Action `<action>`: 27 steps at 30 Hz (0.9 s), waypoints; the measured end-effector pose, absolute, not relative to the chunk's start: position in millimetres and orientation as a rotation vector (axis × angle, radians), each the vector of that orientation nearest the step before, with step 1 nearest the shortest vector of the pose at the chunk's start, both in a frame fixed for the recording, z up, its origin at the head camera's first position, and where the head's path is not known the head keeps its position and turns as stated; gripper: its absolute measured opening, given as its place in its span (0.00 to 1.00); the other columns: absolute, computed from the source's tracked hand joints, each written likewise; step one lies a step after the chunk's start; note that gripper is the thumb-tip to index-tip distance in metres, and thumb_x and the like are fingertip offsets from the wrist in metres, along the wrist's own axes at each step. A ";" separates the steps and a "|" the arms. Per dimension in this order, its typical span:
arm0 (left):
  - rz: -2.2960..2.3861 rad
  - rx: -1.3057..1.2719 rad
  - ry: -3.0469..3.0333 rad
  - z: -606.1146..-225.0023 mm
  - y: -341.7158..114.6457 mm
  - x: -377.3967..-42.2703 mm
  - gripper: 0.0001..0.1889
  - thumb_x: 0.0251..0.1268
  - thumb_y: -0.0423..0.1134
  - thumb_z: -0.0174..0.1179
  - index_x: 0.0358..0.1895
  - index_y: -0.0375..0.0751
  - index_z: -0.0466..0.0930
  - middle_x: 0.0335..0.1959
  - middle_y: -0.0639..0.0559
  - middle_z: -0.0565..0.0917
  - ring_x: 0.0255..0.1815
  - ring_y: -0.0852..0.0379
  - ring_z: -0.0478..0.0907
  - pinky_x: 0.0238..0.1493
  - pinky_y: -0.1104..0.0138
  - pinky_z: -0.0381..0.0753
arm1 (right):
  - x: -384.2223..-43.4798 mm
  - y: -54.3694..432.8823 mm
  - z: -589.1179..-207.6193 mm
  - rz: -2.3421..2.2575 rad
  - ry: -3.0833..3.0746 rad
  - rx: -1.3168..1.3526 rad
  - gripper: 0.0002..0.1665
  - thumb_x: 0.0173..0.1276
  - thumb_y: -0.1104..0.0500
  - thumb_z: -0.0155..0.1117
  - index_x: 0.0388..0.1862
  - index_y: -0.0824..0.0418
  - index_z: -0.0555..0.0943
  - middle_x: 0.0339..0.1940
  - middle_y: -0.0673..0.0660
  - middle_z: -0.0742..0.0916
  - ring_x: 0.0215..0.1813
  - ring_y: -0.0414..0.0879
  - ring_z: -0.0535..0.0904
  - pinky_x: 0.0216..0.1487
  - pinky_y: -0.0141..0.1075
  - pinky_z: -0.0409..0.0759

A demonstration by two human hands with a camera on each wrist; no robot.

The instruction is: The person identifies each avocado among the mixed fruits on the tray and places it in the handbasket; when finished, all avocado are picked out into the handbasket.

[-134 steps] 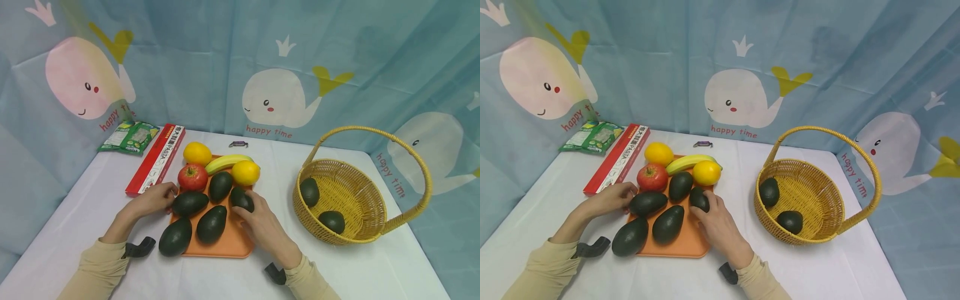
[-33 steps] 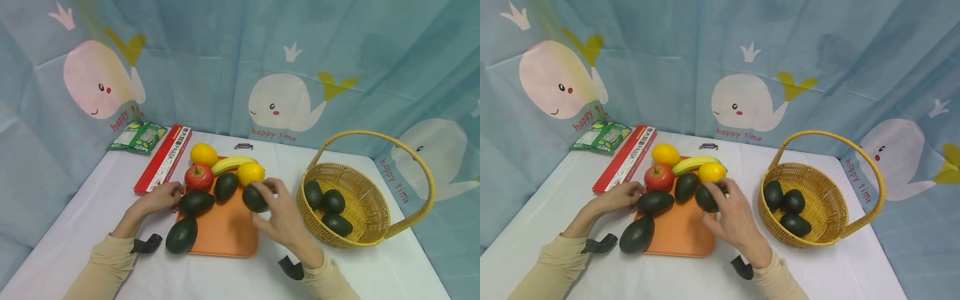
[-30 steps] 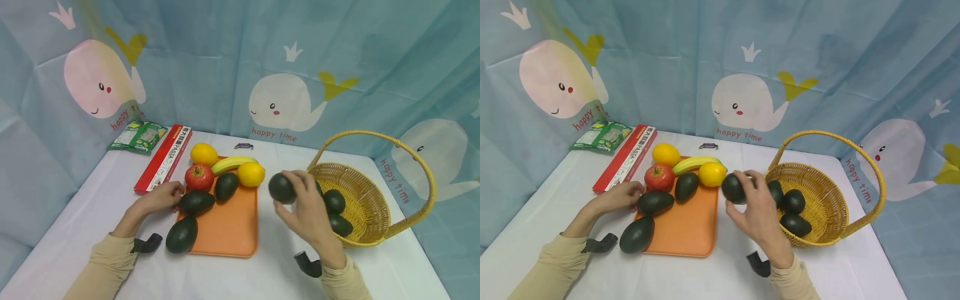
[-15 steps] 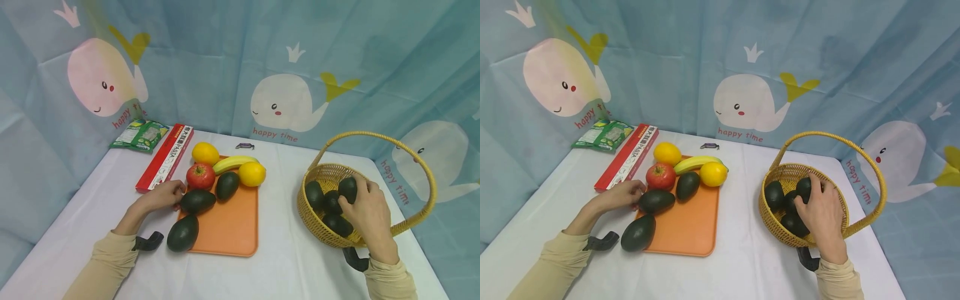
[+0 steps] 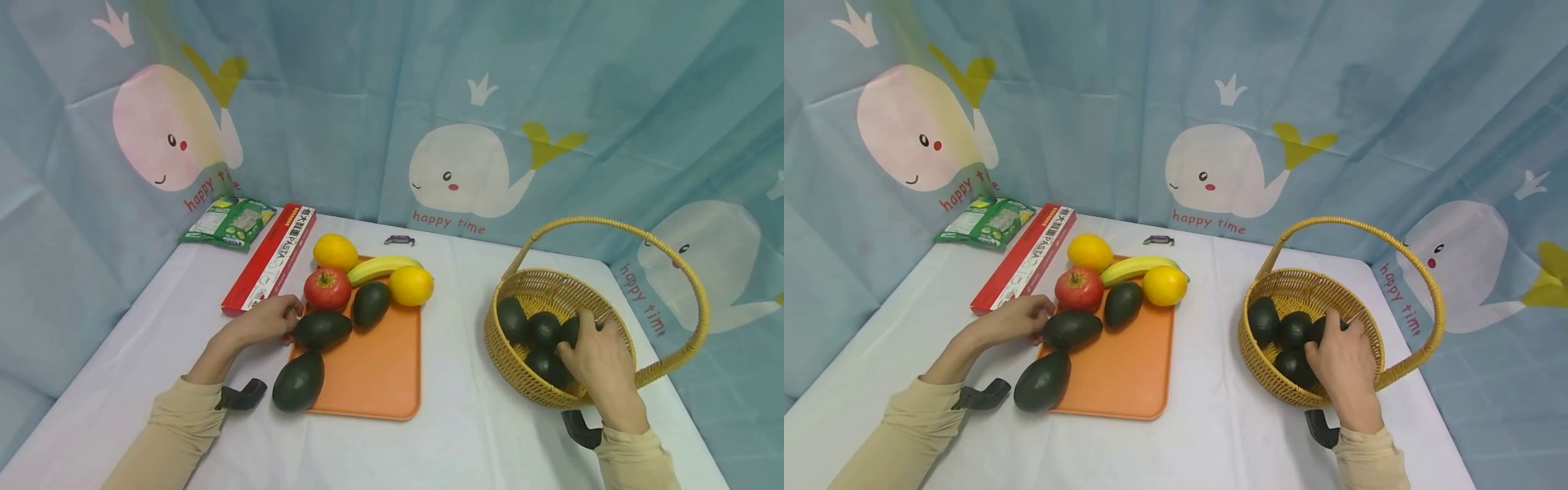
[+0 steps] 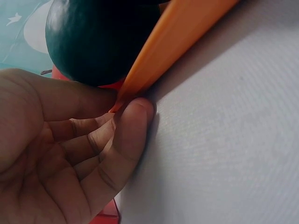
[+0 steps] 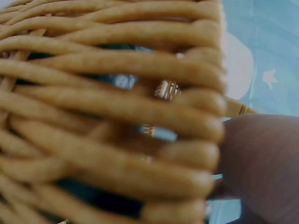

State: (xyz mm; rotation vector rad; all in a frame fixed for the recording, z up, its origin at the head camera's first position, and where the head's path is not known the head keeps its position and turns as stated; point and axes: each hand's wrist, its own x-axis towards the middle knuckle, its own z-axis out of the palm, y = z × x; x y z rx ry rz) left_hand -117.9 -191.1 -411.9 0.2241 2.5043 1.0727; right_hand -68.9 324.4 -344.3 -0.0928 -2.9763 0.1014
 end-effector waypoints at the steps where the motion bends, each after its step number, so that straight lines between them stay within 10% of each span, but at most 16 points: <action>1: 1.075 0.227 2.505 -411.9 -191.2 -118.0 0.14 0.59 0.31 0.54 0.49 0.29 0.74 0.25 0.47 0.81 0.24 0.56 0.76 0.33 0.66 0.77 | -67.7 325.6 -344.5 0.101 -2.996 -0.099 0.43 0.55 0.57 0.69 0.64 0.76 0.63 0.42 0.85 0.73 0.31 0.71 0.76 0.23 0.55 0.74; 15: 1.074 0.219 2.488 -413.8 -192.7 -121.0 0.14 0.60 0.32 0.54 0.49 0.30 0.74 0.25 0.48 0.81 0.25 0.56 0.77 0.34 0.66 0.77 | -67.1 327.4 -348.9 0.094 -3.162 -0.132 0.35 0.63 0.55 0.60 0.63 0.75 0.68 0.49 0.80 0.79 0.46 0.75 0.78 0.37 0.60 0.77; 27: 1.055 0.196 2.498 -412.2 -191.3 -119.7 0.14 0.60 0.32 0.54 0.49 0.31 0.74 0.26 0.48 0.81 0.25 0.56 0.76 0.35 0.66 0.77 | -65.7 256.3 -339.1 0.212 -2.491 0.348 0.17 0.55 0.63 0.65 0.44 0.70 0.81 0.40 0.69 0.85 0.36 0.64 0.82 0.31 0.54 0.79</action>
